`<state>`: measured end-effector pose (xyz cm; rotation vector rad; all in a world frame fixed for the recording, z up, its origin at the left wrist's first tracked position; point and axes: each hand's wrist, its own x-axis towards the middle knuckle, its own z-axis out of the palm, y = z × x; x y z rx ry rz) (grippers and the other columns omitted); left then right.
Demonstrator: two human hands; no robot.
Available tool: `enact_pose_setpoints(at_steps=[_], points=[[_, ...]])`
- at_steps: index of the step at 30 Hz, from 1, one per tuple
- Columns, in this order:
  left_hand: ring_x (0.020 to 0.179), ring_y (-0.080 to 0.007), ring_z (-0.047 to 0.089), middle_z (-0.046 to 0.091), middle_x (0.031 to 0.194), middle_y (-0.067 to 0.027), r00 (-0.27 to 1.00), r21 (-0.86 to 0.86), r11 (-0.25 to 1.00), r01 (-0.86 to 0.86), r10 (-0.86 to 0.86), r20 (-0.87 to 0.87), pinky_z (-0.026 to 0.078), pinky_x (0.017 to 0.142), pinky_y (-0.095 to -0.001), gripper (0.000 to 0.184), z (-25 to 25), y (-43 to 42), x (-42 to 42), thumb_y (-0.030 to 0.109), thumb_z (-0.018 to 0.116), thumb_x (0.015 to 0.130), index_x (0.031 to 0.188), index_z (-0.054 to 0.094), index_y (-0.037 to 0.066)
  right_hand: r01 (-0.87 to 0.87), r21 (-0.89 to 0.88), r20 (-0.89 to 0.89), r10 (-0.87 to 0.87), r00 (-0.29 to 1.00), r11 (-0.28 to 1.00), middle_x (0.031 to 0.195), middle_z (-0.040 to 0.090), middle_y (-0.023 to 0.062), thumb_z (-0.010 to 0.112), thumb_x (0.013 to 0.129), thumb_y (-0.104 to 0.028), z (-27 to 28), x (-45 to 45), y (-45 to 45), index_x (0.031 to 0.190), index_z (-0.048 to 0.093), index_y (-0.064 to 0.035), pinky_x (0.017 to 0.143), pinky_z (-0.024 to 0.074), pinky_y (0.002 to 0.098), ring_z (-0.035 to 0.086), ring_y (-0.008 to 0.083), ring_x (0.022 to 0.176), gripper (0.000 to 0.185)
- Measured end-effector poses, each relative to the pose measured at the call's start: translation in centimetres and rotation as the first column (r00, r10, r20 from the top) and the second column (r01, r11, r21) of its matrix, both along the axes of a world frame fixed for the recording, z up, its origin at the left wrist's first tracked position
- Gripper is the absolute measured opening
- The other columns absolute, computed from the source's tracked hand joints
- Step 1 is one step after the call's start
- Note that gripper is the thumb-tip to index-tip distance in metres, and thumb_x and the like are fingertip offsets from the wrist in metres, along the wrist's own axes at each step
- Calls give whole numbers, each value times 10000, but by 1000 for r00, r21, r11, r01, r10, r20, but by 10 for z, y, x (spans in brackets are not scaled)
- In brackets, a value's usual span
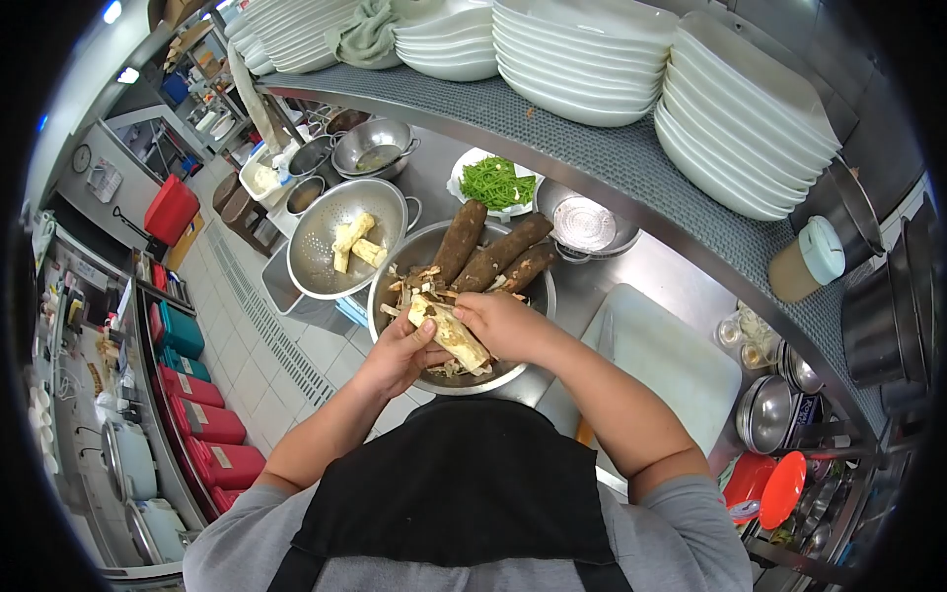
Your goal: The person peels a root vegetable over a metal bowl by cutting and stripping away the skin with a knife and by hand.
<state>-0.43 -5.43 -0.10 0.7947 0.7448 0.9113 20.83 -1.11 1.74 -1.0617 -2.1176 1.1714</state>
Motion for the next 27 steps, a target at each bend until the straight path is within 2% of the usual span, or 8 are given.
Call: enact_pose_setpoints(at_steps=[1, 3, 7, 9, 12, 14, 21, 27], points=[[1176, -258, 632, 577, 1327, -105, 1000, 2, 1000, -1, 1, 2, 547, 985, -431, 487, 0, 1, -2, 291, 566, 1032, 1427, 371, 83, -1, 2, 2, 1, 1000, 1000, 835, 659, 216, 499, 1025, -246, 0, 3, 3, 1004, 620, -19, 729, 506, 444, 645, 402, 801, 258], [1195, -226, 608, 565, 1326, -111, 994, -30, 995, 92, -89, 67, 540, 1000, -415, 480, -5, 1, -7, 262, 591, 1024, 1407, 387, 57, -103, -237, -52, 93, 994, 966, 834, 670, 197, 500, 1028, -257, 3, 5, 6, 1032, 618, -17, 740, 508, 440, 648, 406, 797, 267], [1199, -218, 603, 565, 1327, -102, 986, -29, 989, 148, -145, 76, 542, 995, -404, 481, -14, 2, -13, 249, 592, 1024, 1417, 386, 63, -42, -449, 57, 75, 996, 893, 878, 678, 199, 498, 1030, -268, 12, 3, -2, 1059, 617, -17, 777, 512, 462, 650, 418, 853, 279], [1200, -207, 598, 572, 1316, -91, 998, -45, 997, 64, -63, 24, 546, 983, -389, 499, -13, 1, -11, 245, 603, 1020, 1431, 383, 67, 22, 115, 23, -24, 999, 993, 966, 669, 228, 476, 1036, -274, -17, -3, -13, 1160, 608, -34, 813, 517, 485, 648, 427, 918, 300], [1185, -188, 598, 580, 1301, -82, 997, -63, 997, 46, -50, -55, 552, 967, -377, 516, -5, -2, -6, 255, 617, 1013, 1433, 390, 61, 202, 194, 40, -214, 976, 960, 1061, 648, 253, 452, 1040, -274, -2, -16, -37, 1265, 571, -45, 846, 512, 510, 636, 445, 982, 342], [1177, -180, 597, 582, 1294, -79, 993, -46, 998, 40, -44, -107, 557, 957, -373, 516, -1, -3, -2, 261, 620, 1011, 1427, 396, 53, 203, 182, 98, -223, 970, 962, 1077, 639, 260, 439, 1041, -275, 4, -18, -40, 1333, 538, -49, 846, 516, 510, 641, 452, 972, 381], [1119, -179, 618, 594, 1245, -101, 957, 42, 999, -30, 41, -286, 582, 914, -349, 486, 6, -5, 6, 248, 623, 1010, 1377, 423, 1, 247, 210, 133, -278, 951, 946, 982, 647, 223, 469, 1032, -252, 7, -25, -37, 1153, 607, -19, 794, 511, 492, 643, 424, 906, 297], [1121, -207, 640, 600, 1255, -125, 987, 27, 1000, -14, 18, -162, 582, 908, -350, 459, -2, -3, 1, 240, 593, 1024, 1373, 415, 1, 160, 86, 55, -165, 985, 983, 887, 653, 232, 498, 1024, -226, -5, -19, -14, 993, 635, 12, 757, 502, 457, 648, 411, 863, 277]])
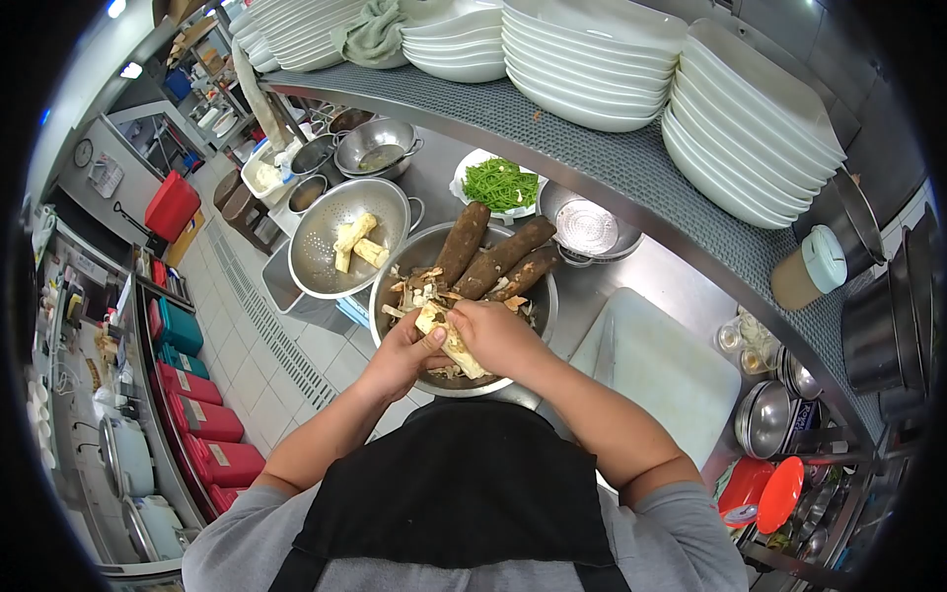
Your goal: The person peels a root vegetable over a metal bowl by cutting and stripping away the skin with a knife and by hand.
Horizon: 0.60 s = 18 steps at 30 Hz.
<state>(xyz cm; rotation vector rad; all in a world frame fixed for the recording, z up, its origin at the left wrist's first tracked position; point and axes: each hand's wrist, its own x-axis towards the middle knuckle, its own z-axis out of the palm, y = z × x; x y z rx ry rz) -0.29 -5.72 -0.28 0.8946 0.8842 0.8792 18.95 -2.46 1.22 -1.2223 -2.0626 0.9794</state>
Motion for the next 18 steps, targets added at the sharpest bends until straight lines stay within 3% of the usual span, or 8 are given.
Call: enact_pose_setpoints(at_steps=[5, 11, 16, 17, 18], points=[[1134, -231, 643, 602, 1255, -117, 998, -33, 998, 48, -47, 51, 569, 948, -380, 459, -12, 1, -5, 250, 598, 1021, 1369, 421, 9, -66, -104, -39, 62, 997, 992, 867, 678, 245, 508, 1014, -255, -7, 4, 11, 959, 656, 16, 758, 507, 469, 658, 423, 820, 314], [1174, -254, 627, 596, 1291, -121, 985, -93, 984, 149, -139, 104, 539, 991, -415, 496, -22, 0, -14, 294, 588, 1024, 1408, 392, 48, -108, -250, -95, 87, 992, 962, 814, 678, 201, 503, 1032, -295, -28, 8, 13, 997, 647, 13, 732, 510, 420, 665, 337, 754, 341], [1211, -271, 608, 569, 1336, -133, 981, -22, 984, 177, -174, 86, 508, 1034, -444, 520, -28, 0, -14, 315, 584, 1022, 1429, 374, 68, -59, -540, -84, 16, 996, 840, 841, 689, 188, 492, 1040, -295, -24, 10, 15, 1027, 655, 3, 750, 510, 400, 664, 327, 781, 340], [1222, -277, 601, 556, 1354, -135, 983, -54, 986, 155, -149, 110, 499, 1044, -456, 519, -29, 1, -13, 299, 583, 1023, 1437, 366, 74, -63, -539, -83, 21, 996, 840, 841, 689, 188, 492, 1040, -295, -27, 9, 14, 1027, 655, 3, 750, 510, 400, 664, 327, 781, 340], [1227, -280, 598, 549, 1364, -137, 984, -71, 987, 145, -136, 119, 495, 1048, -462, 519, -28, 1, -14, 291, 583, 1023, 1441, 363, 77, -64, -411, -88, 30, 996, 909, 876, 695, 196, 479, 1042, -296, -34, 7, 12, 1053, 657, 1, 766, 515, 411, 669, 339, 815, 346]])
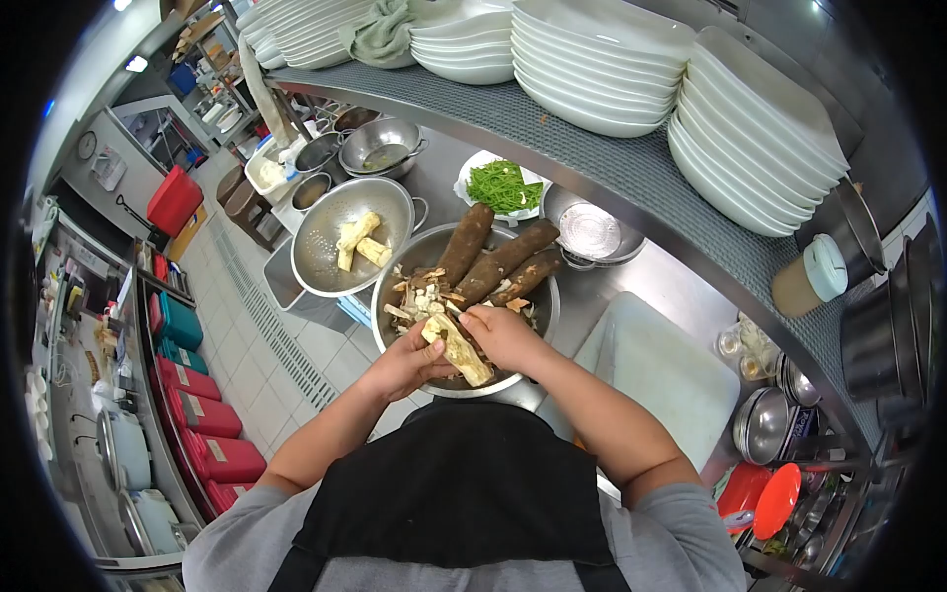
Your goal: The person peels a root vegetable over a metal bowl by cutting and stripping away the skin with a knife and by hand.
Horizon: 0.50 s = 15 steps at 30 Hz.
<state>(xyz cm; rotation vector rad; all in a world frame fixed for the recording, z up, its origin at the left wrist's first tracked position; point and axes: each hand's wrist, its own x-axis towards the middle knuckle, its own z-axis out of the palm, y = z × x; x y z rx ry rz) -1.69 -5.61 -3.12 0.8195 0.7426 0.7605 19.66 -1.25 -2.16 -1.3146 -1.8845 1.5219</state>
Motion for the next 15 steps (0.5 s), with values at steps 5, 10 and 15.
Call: enact_pose_setpoints(at_steps=[5, 10, 15], points=[[1230, -296, 592, 563, 1350, -136, 976, -130, 980, -152, 169, 135, 489, 1045, -476, 471, 0, 6, -1, 212, 539, 1027, 1443, 364, 77, -29, 430, 145, -37, 989, 902, 1104, 658, 280, 444, 1041, -298, -5, 7, -2, 1193, 619, -10, 833, 530, 461, 671, 408, 952, 370], [1200, -318, 605, 618, 1263, -165, 944, -143, 955, -260, 283, 171, 486, 1026, -505, 440, 1, 9, 2, 92, 508, 975, 1400, 402, 60, -47, 339, 453, -119, 883, 940, 1290, 506, 341, 450, 1032, -304, 31, 5, -23, 1399, 483, -12, 961, 486, 490, 601, 458, 1113, 470], [1226, -331, 585, 612, 1256, -183, 925, -87, 928, -364, 370, 82, 469, 1055, -509, 508, 15, 6, 11, 4, 488, 888, 1386, 402, 54, 16, 422, 312, -162, 936, 907, 1225, 542, 298, 500, 1013, -267, 22, 12, -24, 1257, 547, -23, 898, 487, 521, 601, 460, 1056, 348]])
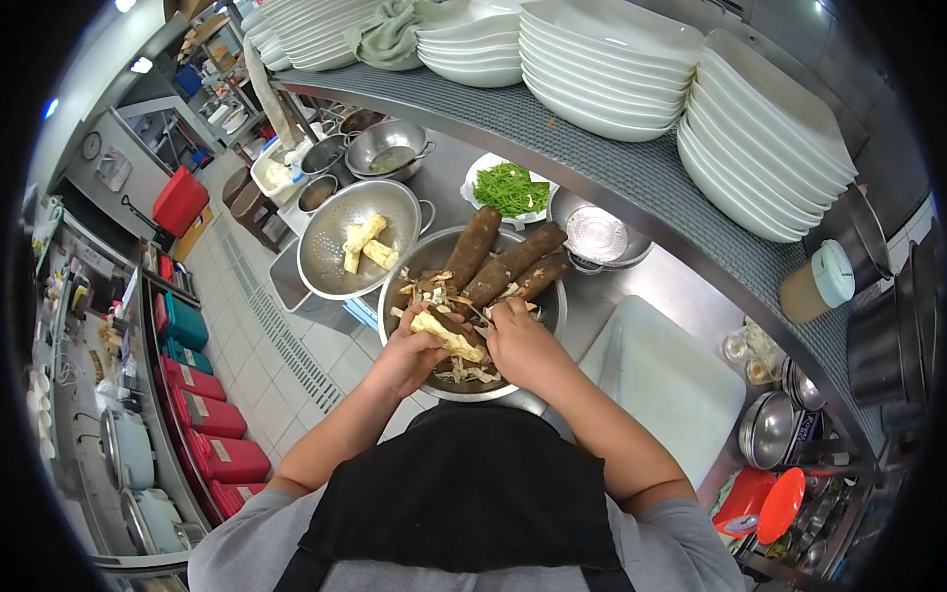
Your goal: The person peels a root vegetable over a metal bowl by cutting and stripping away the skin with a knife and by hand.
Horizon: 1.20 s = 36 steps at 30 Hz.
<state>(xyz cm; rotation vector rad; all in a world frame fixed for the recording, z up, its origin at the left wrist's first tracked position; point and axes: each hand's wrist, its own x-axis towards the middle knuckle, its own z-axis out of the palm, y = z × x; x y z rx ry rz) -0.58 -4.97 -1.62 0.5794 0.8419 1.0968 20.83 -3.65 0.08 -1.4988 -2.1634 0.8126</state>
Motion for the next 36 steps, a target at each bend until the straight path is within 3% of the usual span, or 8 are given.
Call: enact_pose_setpoints(at_steps=[3, 6, 9, 14, 16, 23, 25, 36], points=[[1227, -332, 573, 579, 1293, -191, 1000, -34, 999, -21, 21, 16, 473, 1045, -499, 583, -4, 1, 0, -32, 463, 852, 1410, 316, 53, -77, 6, -58, 77, 995, 997, 1169, 576, 270, 503, 1012, -244, -2, 2, -5, 1255, 555, -44, 874, 488, 515, 601, 452, 1044, 319], [1244, -326, 560, 577, 1297, -178, 968, -75, 996, 42, -22, 251, 469, 1052, -500, 543, -17, 5, -1, -24, 449, 841, 1374, 367, 41, -97, -119, -41, 93, 995, 988, 1124, 602, 256, 490, 1016, -219, 18, 0, -14, 1343, 541, -77, 880, 487, 496, 602, 442, 1046, 360], [1218, -329, 588, 607, 1270, -173, 962, -157, 987, -30, 71, 262, 458, 1070, -524, 417, -13, 4, 6, 79, 475, 913, 1324, 473, 8, -77, -171, -43, 71, 997, 982, 1124, 613, 248, 483, 1020, -203, 10, 0, -20, 1432, 501, -109, 903, 484, 474, 604, 433, 1046, 423], [1216, -312, 598, 597, 1295, -170, 978, -105, 991, -82, 100, 186, 487, 1045, -509, 350, -3, 5, 11, 149, 486, 1027, 1356, 436, 37, -57, -14, -159, 54, 986, 998, 1183, 614, 233, 484, 1028, -220, -19, 16, -27, 1471, 472, -97, 941, 481, 436, 612, 414, 1057, 459], [1214, -306, 601, 594, 1299, -167, 979, -65, 993, -93, 104, 174, 493, 1041, -504, 347, 0, 5, 11, 170, 483, 1052, 1370, 417, 48, -78, 57, -180, 88, 980, 995, 1111, 640, 211, 501, 1022, -232, -17, 26, -26, 1481, 447, -73, 910, 495, 448, 635, 420, 992, 489], [1249, -292, 577, 576, 1328, -152, 990, 18, 997, -71, 68, 126, 489, 1057, -517, 376, 9, 8, 13, 196, 505, 1051, 1391, 389, 86, -68, -57, -274, 50, 960, 996, 1094, 681, 226, 524, 1019, -253, 12, 30, -31, 1499, 424, -88, 903, 503, 448, 648, 426, 996, 517], [1255, -289, 572, 572, 1335, -152, 991, 41, 997, -59, 54, 122, 490, 1056, -519, 375, 10, 8, 15, 198, 507, 1051, 1391, 389, 91, -51, -335, -223, -26, 974, 941, 1174, 672, 227, 536, 1019, -229, 35, 27, -30, 1527, 407, -133, 964, 489, 400, 658, 382, 1086, 533], [1233, -294, 591, 580, 1327, -164, 992, 93, 995, -32, 20, 125, 529, 1024, -479, 358, 14, 4, 16, 201, 492, 1058, 1382, 403, 77, -117, -149, -345, 59, 937, 982, 1225, 662, 235, 523, 1026, -202, 16, 27, -36, 1517, 413, -106, 947, 498, 386, 667, 389, 1081, 512]])
